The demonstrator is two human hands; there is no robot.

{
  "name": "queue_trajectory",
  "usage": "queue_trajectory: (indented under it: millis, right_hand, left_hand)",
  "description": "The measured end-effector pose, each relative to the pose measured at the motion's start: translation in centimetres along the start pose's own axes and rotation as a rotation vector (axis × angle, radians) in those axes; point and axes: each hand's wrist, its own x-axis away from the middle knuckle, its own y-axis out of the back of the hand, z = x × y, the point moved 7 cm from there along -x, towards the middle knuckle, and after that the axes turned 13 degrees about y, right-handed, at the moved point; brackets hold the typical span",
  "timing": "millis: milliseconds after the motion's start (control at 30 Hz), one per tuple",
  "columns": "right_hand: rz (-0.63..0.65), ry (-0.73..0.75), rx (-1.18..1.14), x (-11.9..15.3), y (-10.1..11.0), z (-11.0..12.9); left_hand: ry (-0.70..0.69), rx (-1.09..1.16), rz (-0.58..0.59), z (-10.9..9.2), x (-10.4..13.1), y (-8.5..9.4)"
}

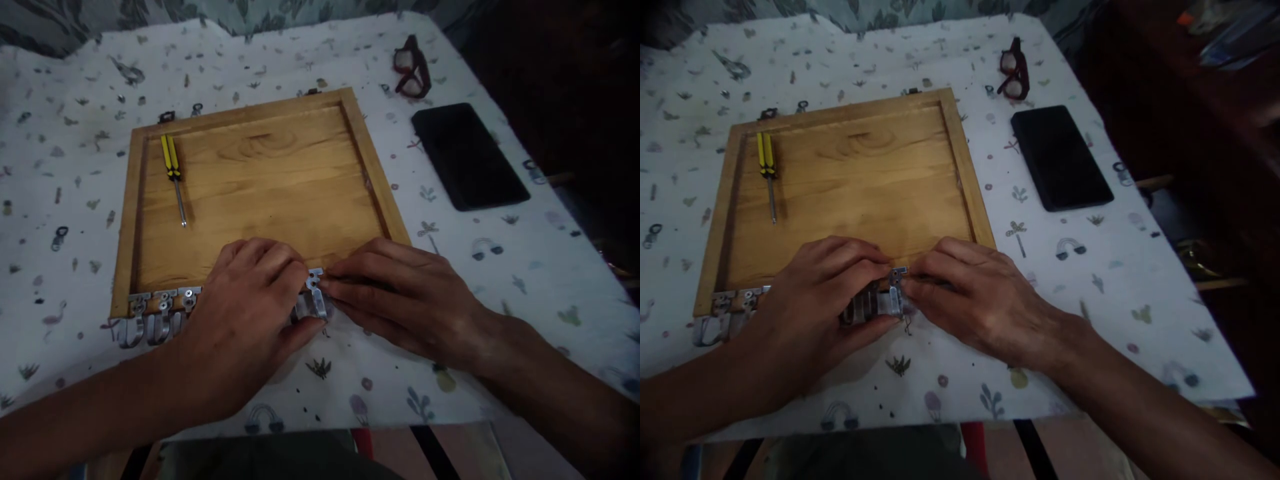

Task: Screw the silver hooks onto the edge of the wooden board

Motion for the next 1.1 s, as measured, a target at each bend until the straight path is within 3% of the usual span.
queue_trajectory:
  millis: [1100]
  right_hand:
    - [0.013, 0.011, 0.058, -0.24, 0.08, 0.13]
  left_hand:
    - [-0.002, 0.004, 0.000, 0.00, 0.06, 0.04]
